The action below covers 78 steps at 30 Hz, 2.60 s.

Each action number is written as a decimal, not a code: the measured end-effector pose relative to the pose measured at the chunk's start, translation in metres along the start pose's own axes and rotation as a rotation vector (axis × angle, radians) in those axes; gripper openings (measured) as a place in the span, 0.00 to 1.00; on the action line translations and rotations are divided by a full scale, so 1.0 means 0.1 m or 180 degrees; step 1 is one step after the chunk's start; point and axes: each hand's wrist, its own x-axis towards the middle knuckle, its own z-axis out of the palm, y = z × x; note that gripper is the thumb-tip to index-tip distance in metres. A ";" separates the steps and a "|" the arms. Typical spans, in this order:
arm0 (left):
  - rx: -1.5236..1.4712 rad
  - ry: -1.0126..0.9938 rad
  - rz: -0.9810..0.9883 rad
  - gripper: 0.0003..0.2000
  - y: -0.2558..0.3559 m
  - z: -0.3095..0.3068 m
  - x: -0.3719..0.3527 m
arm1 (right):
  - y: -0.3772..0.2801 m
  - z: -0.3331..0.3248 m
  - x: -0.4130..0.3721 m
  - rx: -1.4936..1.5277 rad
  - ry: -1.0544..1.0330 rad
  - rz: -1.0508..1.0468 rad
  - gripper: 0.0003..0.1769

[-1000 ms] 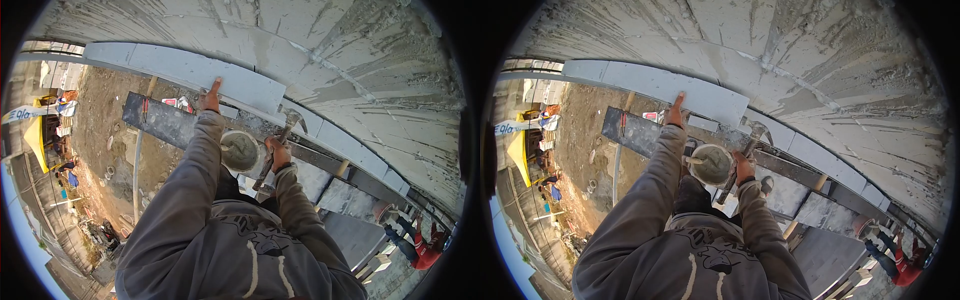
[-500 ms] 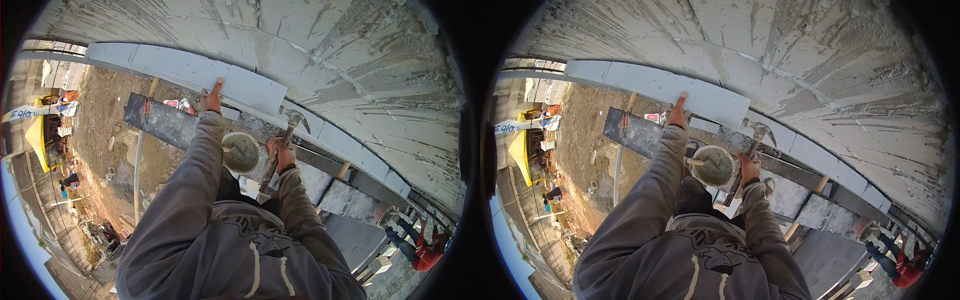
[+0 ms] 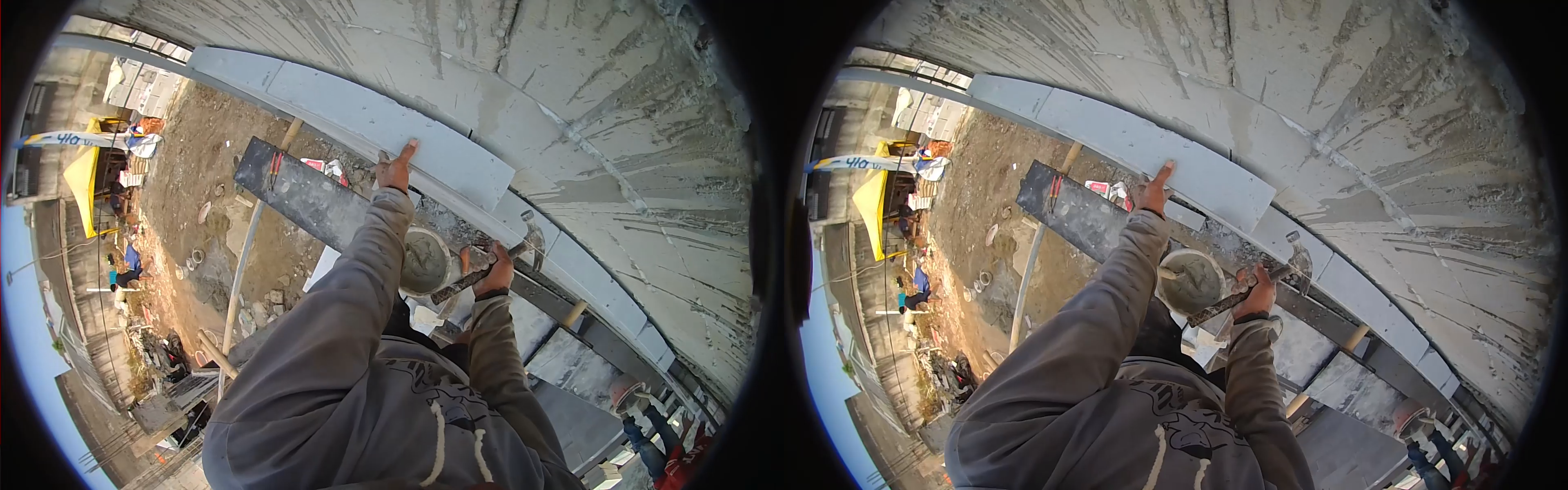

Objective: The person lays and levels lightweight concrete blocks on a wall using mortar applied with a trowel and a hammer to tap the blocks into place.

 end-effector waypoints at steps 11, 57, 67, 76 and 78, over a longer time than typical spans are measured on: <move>-0.0492 0.0210 0.0217 0.37 -0.03 0.01 -0.01 | -0.22 0.05 -0.16 -0.0322 0.0377 -0.0208 0.08; -0.1213 -0.0047 0.0470 0.34 0.17 0.05 -0.22 | -0.76 0.27 -1.51 -0.5715 -0.0522 -0.1236 0.13; 0.0189 0.0215 0.0175 0.54 -0.01 -0.01 -0.05 | -0.30 2.28 -0.69 -0.5183 -0.2167 -0.1871 0.26; 0.1005 0.0323 -0.0240 0.50 -0.08 -0.05 -0.06 | 0.57 3.42 0.02 -0.5916 -0.2316 -0.3096 0.34; 0.1175 0.0311 -0.0287 0.48 -0.08 -0.06 -0.07 | 0.74 3.40 0.38 -0.6316 -0.2285 -0.2969 0.35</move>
